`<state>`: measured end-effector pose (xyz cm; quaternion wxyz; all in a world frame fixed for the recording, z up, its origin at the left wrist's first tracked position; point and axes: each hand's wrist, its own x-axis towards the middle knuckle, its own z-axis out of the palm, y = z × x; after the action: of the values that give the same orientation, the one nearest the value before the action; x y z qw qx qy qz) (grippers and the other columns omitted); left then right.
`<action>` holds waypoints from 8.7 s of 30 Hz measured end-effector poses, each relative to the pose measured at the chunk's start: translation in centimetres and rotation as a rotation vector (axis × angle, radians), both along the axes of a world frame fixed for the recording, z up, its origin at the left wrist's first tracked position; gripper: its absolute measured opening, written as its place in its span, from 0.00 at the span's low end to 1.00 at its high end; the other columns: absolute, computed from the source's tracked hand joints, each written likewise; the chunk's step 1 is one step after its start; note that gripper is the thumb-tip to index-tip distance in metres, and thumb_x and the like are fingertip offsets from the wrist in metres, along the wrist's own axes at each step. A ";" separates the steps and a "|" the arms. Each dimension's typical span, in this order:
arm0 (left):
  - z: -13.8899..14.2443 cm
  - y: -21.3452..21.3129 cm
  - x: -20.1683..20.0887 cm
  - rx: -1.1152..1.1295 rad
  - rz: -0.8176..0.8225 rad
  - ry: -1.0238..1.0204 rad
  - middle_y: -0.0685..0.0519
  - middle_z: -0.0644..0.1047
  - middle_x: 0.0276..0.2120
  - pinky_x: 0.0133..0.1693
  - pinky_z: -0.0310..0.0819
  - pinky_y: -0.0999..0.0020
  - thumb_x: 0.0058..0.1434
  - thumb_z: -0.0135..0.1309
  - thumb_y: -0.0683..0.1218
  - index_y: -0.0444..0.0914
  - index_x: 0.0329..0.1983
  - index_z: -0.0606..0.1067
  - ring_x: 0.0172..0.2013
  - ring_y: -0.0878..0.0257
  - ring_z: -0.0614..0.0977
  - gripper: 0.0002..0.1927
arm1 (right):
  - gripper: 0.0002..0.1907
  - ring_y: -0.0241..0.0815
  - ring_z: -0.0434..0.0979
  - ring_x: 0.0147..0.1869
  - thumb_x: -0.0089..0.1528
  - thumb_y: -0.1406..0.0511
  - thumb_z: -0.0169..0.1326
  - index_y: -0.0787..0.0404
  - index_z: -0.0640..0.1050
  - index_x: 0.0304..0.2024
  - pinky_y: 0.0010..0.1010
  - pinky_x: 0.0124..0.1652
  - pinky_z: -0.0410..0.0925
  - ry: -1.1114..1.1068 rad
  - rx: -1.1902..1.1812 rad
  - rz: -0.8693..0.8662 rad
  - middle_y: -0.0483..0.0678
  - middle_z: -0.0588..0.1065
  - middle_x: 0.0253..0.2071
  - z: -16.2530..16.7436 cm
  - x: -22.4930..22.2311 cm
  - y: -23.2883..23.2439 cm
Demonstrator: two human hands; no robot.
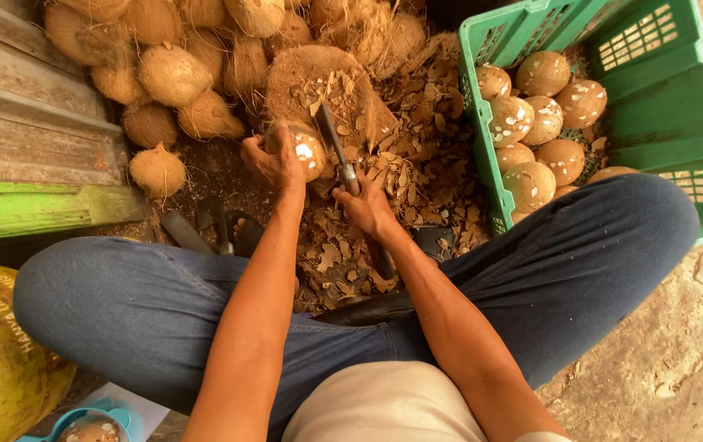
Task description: The person sits cross-legged and uses a machete to peel the husk off a coconut, rotating it to remove the outer layer. The peeled coconut is placed into a green crate, and the person repeats the process with another coconut.
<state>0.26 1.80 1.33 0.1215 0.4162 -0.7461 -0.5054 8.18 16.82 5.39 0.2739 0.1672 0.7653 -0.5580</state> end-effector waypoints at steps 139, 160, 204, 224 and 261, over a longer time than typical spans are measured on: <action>-2.1 -1.7 -2.0 0.035 -0.309 0.211 0.51 0.76 0.46 0.41 0.81 0.52 0.50 0.55 0.75 0.46 0.54 0.73 0.43 0.55 0.83 0.38 | 0.15 0.34 0.61 0.17 0.64 0.61 0.54 0.52 0.64 0.25 0.30 0.18 0.62 0.103 -0.053 -0.040 0.43 0.64 0.19 0.5 -2.1 1.0; -3.0 0.1 -2.6 -0.193 -0.247 0.118 0.50 0.78 0.43 0.38 0.78 0.55 0.61 0.42 0.72 0.44 0.40 0.76 0.40 0.56 0.81 0.30 | 0.06 0.33 0.60 0.18 0.64 0.64 0.51 0.51 0.71 0.30 0.31 0.19 0.62 -0.087 0.161 0.064 0.41 0.65 0.20 -1.0 -2.0 0.9; 0.0 -3.8 -5.0 0.973 -0.301 -0.032 0.39 0.70 0.61 0.59 0.60 0.27 0.35 0.63 0.70 0.49 0.63 0.66 0.57 0.37 0.73 0.51 | 0.14 0.34 0.61 0.14 0.64 0.62 0.56 0.56 0.67 0.28 0.29 0.15 0.63 0.141 -0.203 -0.099 0.43 0.66 0.16 2.8 -3.7 1.4; 9.4 -1.8 -9.2 0.959 -0.087 0.232 0.39 0.76 0.50 0.32 0.81 0.52 0.49 0.51 0.72 0.45 0.61 0.67 0.43 0.42 0.83 0.42 | 0.25 0.43 0.72 0.28 0.65 0.59 0.59 0.59 0.63 0.57 0.38 0.29 0.72 0.394 0.426 0.075 0.57 0.74 0.35 -0.6 -6.5 3.1; 12.4 -28.3 38.9 -0.846 0.368 -0.061 0.39 0.60 0.68 0.65 0.63 0.43 0.64 0.65 0.46 0.39 0.76 0.56 0.69 0.44 0.65 0.42 | 0.55 0.53 0.68 0.75 0.56 0.57 0.77 0.59 0.59 0.77 0.43 0.74 0.66 0.790 -0.173 0.160 0.56 0.66 0.74 0.2 -11.8 -1.7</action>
<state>39.19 -26.46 13.72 0.3462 0.4704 -0.8036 -0.1140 -3.59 15.07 5.62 0.0148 -0.1435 0.7725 -0.6185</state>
